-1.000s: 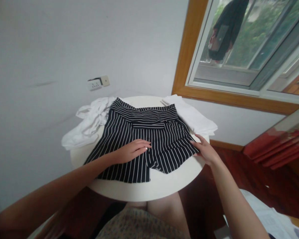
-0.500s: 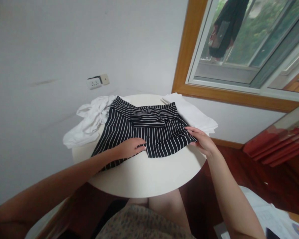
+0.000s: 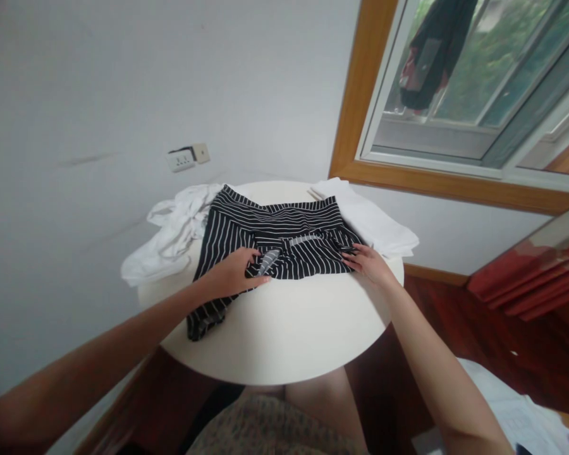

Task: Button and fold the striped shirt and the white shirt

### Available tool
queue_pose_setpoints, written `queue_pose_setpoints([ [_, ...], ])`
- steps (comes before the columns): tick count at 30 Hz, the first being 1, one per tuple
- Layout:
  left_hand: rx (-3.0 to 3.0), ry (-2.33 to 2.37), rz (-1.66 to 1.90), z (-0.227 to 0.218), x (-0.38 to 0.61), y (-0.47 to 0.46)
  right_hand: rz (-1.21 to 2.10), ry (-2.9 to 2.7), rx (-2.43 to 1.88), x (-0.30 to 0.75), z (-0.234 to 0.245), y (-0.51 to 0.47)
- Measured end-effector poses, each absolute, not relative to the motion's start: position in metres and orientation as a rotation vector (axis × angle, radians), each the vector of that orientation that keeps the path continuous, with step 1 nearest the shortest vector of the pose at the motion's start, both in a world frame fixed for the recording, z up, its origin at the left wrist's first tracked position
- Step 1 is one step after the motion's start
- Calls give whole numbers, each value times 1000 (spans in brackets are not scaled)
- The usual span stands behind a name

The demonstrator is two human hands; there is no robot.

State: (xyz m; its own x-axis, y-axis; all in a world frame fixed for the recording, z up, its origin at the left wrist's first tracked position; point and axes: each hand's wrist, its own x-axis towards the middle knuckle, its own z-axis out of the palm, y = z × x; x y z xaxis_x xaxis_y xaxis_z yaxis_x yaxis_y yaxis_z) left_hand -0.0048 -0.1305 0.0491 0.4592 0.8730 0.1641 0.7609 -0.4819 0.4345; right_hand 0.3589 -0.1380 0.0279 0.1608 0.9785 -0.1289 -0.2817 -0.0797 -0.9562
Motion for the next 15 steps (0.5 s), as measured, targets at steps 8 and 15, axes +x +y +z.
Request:
queue_pose_setpoints([
  [8,2870,1769,154,43,-17,-194,1122,-956,-1276,357,8,-125],
  [15,3011,1532,173,54,-24,-173,944,-1051,-1384,358,3,-114],
])
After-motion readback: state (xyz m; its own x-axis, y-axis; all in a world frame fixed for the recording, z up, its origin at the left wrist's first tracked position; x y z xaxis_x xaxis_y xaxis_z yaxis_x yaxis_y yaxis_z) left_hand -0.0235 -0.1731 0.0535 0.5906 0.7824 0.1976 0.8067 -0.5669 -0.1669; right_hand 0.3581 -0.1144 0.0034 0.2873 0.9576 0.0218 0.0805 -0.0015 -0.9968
